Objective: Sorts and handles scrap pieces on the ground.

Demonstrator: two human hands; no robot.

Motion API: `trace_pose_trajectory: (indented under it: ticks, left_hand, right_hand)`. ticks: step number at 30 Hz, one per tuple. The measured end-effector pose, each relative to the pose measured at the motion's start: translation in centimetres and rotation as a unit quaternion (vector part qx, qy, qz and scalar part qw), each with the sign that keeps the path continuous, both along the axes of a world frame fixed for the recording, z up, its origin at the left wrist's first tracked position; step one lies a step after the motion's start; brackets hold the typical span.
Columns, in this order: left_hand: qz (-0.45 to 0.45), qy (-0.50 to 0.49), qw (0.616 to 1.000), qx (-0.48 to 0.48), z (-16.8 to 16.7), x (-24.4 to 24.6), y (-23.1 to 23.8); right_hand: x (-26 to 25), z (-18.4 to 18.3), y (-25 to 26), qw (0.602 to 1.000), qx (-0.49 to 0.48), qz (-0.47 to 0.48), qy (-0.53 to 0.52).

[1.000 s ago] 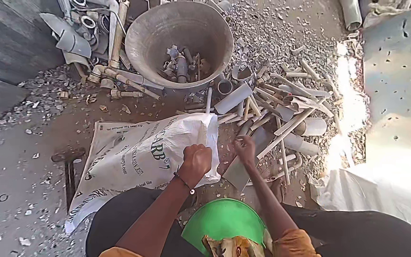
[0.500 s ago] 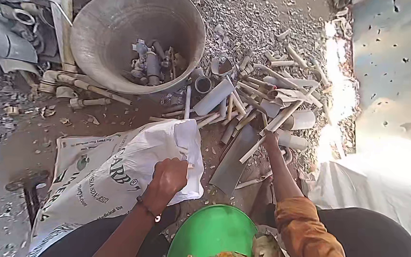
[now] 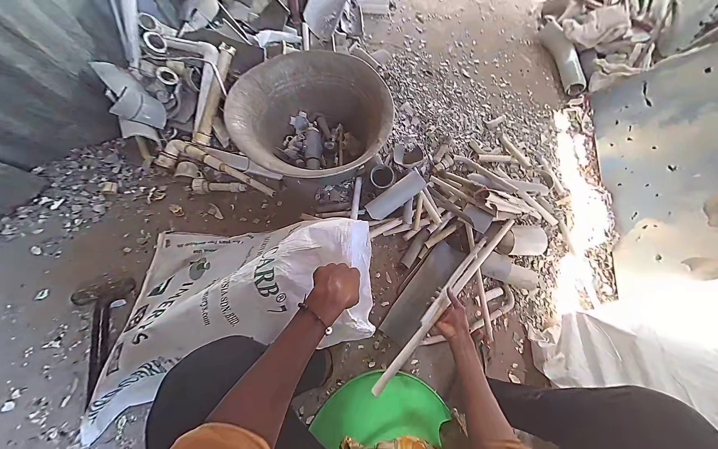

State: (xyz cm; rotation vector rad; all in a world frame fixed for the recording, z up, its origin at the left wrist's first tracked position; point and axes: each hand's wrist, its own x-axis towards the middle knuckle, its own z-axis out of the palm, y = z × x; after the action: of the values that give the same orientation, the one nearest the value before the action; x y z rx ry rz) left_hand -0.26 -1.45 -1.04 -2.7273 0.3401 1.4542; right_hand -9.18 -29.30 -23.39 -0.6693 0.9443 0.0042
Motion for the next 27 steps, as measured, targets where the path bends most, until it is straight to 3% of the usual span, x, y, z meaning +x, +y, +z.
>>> trace_pose_trajectory:
  ticks: [3, 6, 9, 14, 17, 20, 27]
  left_hand:
    - [0.011, -0.016, 1.000, -0.017, 0.4, -0.5, 1.0]
    - [0.018, -0.034, 0.999, -0.030, 0.5, -0.6, 1.5]
    - [0.018, -0.049, 0.998, -0.036, 0.5, -1.1, 1.6]
    - [-0.003, -0.060, 0.997, -0.042, 0.5, -1.4, 1.2]
    - [0.002, -0.064, 0.997, -0.052, 0.2, -1.7, 1.2]
    - [0.014, -0.073, 0.995, -0.059, 0.1, -1.9, 1.5]
    - [0.024, -0.083, 0.994, -0.068, 0.0, -2.7, 2.5]
  right_hand:
    - [2.0, 2.6, -0.8, 0.987, -0.154, 0.027, 0.046]
    - [1.4, 7.9, 0.6, 0.973, -0.230, -0.004, -0.024]
    - [-1.9, 11.0, 3.2, 0.947, -0.308, -0.052, -0.067]
    - [-2.2, 15.0, 2.5, 0.903, -0.374, -0.025, -0.208]
    - [-0.7, 17.6, 2.1, 0.896, -0.384, -0.014, -0.222]
    - [-1.0, 17.6, 3.3, 0.866, -0.445, 0.033, -0.226]
    - [-3.1, 13.8, 4.2, 0.798, -0.501, 0.166, -0.292]
